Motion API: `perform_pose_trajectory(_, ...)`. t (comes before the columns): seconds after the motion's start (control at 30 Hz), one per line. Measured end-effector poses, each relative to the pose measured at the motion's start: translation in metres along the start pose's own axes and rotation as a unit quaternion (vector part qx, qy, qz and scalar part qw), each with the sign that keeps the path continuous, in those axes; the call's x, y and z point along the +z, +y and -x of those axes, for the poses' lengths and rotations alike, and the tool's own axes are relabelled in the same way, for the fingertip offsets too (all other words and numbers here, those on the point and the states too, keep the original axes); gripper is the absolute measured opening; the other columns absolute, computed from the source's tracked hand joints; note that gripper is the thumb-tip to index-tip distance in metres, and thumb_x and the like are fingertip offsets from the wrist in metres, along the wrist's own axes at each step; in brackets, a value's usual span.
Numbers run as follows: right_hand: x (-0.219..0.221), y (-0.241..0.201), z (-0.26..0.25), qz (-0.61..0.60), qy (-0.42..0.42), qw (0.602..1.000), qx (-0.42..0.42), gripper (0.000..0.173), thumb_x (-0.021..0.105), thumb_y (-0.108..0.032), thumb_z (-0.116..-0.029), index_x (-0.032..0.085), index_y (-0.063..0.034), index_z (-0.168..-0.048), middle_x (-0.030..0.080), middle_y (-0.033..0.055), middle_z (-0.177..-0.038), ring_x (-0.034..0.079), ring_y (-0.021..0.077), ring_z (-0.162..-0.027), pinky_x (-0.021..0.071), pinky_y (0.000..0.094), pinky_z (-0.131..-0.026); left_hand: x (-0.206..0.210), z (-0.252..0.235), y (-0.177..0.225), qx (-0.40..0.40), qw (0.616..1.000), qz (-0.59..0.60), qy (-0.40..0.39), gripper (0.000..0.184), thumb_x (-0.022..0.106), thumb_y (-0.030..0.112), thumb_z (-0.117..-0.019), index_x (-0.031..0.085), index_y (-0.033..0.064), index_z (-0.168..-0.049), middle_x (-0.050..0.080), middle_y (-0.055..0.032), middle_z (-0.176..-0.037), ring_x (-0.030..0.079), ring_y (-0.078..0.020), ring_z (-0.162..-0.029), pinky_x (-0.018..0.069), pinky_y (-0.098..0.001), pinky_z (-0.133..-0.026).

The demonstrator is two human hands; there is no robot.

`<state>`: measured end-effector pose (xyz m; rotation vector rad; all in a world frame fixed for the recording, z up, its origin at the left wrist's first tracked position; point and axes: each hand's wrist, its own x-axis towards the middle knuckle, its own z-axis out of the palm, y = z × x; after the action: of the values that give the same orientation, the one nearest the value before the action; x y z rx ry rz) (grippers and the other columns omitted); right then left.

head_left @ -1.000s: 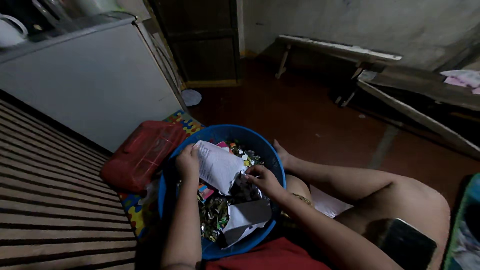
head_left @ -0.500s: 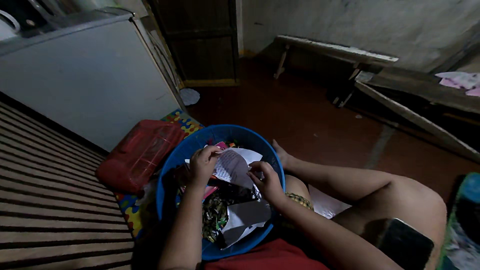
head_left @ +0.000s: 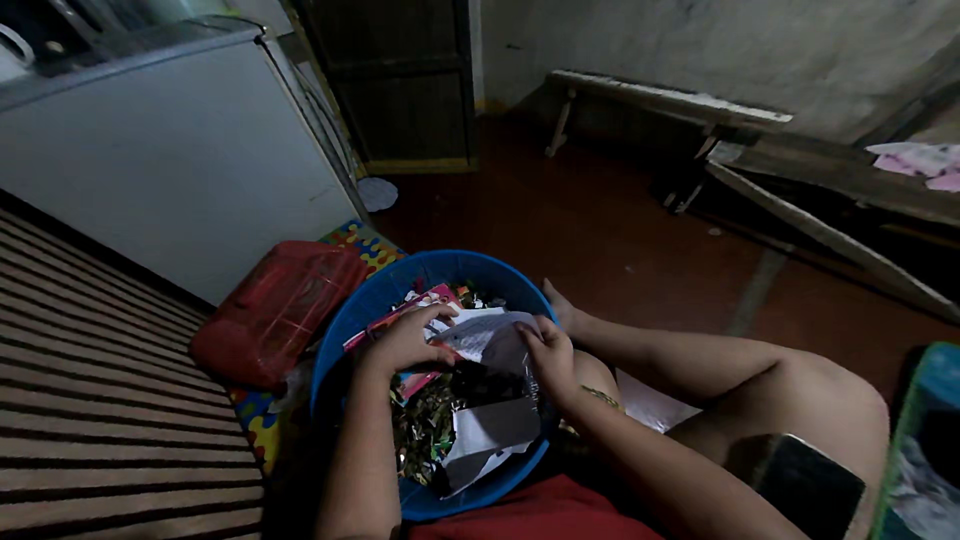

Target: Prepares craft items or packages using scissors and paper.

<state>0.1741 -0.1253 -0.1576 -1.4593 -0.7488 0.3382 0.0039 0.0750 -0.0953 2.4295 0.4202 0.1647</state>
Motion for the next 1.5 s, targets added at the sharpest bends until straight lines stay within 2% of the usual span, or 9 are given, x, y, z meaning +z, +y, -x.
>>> perform_pose_trajectory(0.13,-0.001,0.004,-0.005,-0.049,0.045,0.997,0.031,0.013,0.062,-0.012,-0.0990,0.068,-0.0002,-0.097,0.069,0.0014,-0.085,0.065,0.0030,-0.079,0.0558,0.0246,-0.077,-0.010,0.005,-0.012,-0.027,0.999,-0.034,0.009,0.037,0.083,0.028,-0.0843,0.076,0.0020,-0.110,0.069,-0.0172,-0.126,0.054,-0.0337,-0.133,0.0196,-0.0640,-0.120)
perform_pose_trajectory(0.23,0.001,0.004,-0.002,-0.034,0.027,0.999,0.006,0.013,0.061,-0.010,-0.0980,0.068,0.0010,-0.097,0.069,0.0028,-0.088,0.065,0.0039,-0.082,0.0557,0.0251,-0.080,-0.010,0.003,-0.016,-0.047,0.995,-0.038,0.085,0.019,0.073,0.017,-0.0945,0.079,0.0035,-0.107,0.072,-0.0150,-0.121,0.058,-0.0306,-0.130,0.0158,-0.0640,-0.122)
perform_pose_trajectory(0.5,0.008,0.000,0.007,0.014,-0.043,0.998,-0.044,0.018,0.064,-0.014,-0.0976,0.070,0.0029,-0.098,0.068,0.0078,-0.091,0.065,0.0084,-0.085,0.0552,0.0275,-0.082,-0.013,0.007,-0.038,-0.007,0.957,0.038,0.288,0.015,0.079,0.005,-0.0861,0.077,-0.0019,-0.099,0.070,-0.0187,-0.117,0.060,-0.0312,-0.123,0.0414,-0.0518,-0.109)
perform_pose_trajectory(0.8,0.010,0.000,0.010,-0.009,-0.031,0.996,-0.082,0.013,0.060,-0.002,-0.0936,0.071,0.0042,-0.097,0.069,0.0085,-0.092,0.066,0.0084,-0.088,0.0565,0.0265,-0.083,-0.011,0.007,-0.042,-0.044,0.911,0.057,0.405,0.019,0.072,0.004,-0.0926,0.073,-0.0041,-0.109,0.070,-0.0180,-0.116,0.064,-0.0259,-0.115,0.0481,-0.0463,-0.105)
perform_pose_trajectory(1.0,-0.001,-0.003,-0.001,-0.032,0.025,0.999,0.017,0.012,0.059,-0.008,-0.0988,0.066,-0.0023,-0.092,0.066,-0.0012,-0.083,0.061,0.0013,-0.075,0.0533,0.0212,-0.073,-0.042,0.033,-0.056,-0.122,0.745,0.194,0.626,0.034,0.054,0.009,-0.1044,0.052,-0.0078,-0.134,0.063,-0.0176,-0.118,0.064,-0.0170,-0.104,0.0536,-0.0340,-0.095)
perform_pose_trajectory(1.17,0.002,-0.003,-0.005,-0.074,0.048,0.992,0.091,0.011,0.059,-0.011,-0.1004,0.065,-0.0026,-0.096,0.067,0.0014,-0.082,0.065,0.0062,-0.074,0.0566,0.0271,-0.071,-0.031,0.021,-0.051,-0.073,0.713,0.197,0.669,0.039,0.047,0.011,-0.1070,0.043,-0.0093,-0.140,0.059,-0.0180,-0.124,0.060,-0.0147,-0.111,0.0498,-0.0298,-0.098)
perform_pose_trajectory(1.27,-0.001,0.002,-0.005,-0.114,0.074,0.986,0.097,0.010,0.056,-0.008,-0.1003,0.064,-0.0012,-0.100,0.068,0.0014,-0.081,0.066,0.0062,-0.072,0.0575,0.0267,-0.069,-0.029,0.022,-0.063,-0.045,0.642,0.217,0.734,0.037,0.038,0.012,-0.1098,0.039,-0.0085,-0.141,0.056,-0.0155,-0.123,0.059,-0.0120,-0.109,0.0503,-0.0283,-0.097)
perform_pose_trajectory(1.4,0.000,0.002,-0.004,-0.153,0.088,0.980,0.091,0.014,0.054,-0.008,-0.1038,0.060,0.0027,-0.110,0.069,0.0047,-0.087,0.068,0.0077,-0.077,0.0590,0.0277,-0.074,-0.035,0.029,-0.060,-0.102,0.536,0.269,0.794,0.050,0.029,0.021,-0.1137,0.020,-0.0041,-0.156,0.040,-0.0232,-0.150,0.049,-0.0221,-0.133,0.0437,-0.0338,-0.111)
perform_pose_trajectory(1.5,0.000,0.000,-0.005,-0.178,0.106,0.973,0.102,0.017,0.050,-0.009,-0.1061,0.056,0.0033,-0.116,0.067,0.0045,-0.087,0.067,0.0072,-0.076,0.0585,0.0265,-0.073,-0.040,0.031,-0.054,-0.125,0.485,0.298,0.813,0.052,0.024,0.027,-0.1146,0.016,-0.0008,-0.158,0.037,-0.0228,-0.154,0.047,-0.0252,-0.137,0.0439,-0.0382,-0.112)
